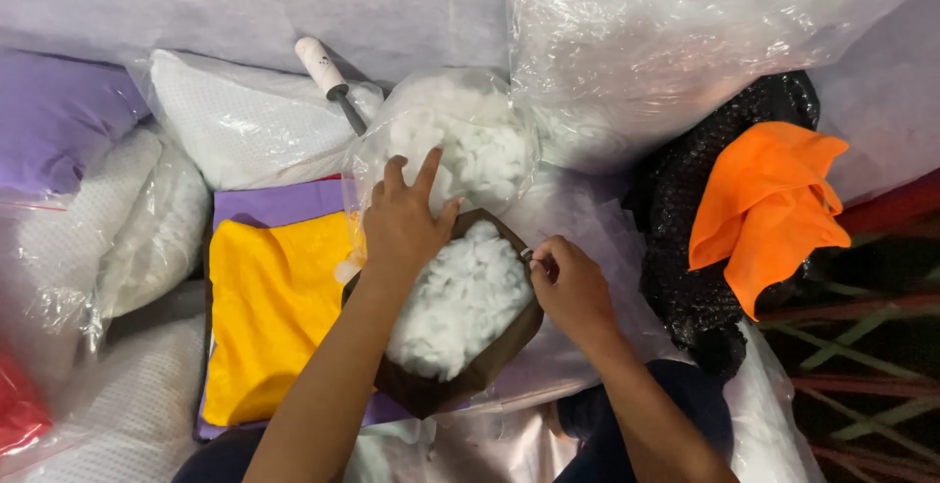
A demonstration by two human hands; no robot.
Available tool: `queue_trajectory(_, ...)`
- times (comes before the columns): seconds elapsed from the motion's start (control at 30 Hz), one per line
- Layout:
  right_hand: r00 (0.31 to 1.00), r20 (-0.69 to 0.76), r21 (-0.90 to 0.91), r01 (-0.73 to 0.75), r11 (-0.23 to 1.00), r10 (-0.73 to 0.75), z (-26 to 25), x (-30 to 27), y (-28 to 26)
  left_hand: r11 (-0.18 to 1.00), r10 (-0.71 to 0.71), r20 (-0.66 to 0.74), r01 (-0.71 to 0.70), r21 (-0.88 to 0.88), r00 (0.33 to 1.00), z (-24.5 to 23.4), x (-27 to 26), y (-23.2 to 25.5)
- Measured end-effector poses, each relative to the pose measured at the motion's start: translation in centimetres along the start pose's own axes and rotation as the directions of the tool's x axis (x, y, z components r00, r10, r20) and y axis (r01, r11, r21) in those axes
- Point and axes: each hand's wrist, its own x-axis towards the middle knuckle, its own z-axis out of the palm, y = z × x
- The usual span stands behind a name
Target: Stuffing a brown pillowcase with white fiberfill material from a plastic bag.
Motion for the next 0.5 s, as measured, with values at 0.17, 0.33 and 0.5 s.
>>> queue_trajectory(0.17, 0.999, -0.045, 0.016, 0.018, 1.000, -0.018, 0.4, 0.2, 0.4, 0.977, -0.166, 0.066, 0.173, -0.124, 0.984, 6.5, 3.4, -3.9)
queue_trajectory(0.33, 0.988, -0.139, 0.103, 0.089, 0.991, -0.074, 0.4, 0.1, 0.5, 0.848, -0.185, -0.351, -0.031, -0.529, 0.918, -0.1, 1.6, -1.0)
queue_trajectory(0.5, 0.901, -0.352, 0.142, 0.317, 0.938, -0.251, 0.8, 0.1, -0.5, 0.441, -0.463, -0.107, 0.124, -0.889, 0.880, -4.5, 0.2, 1.6)
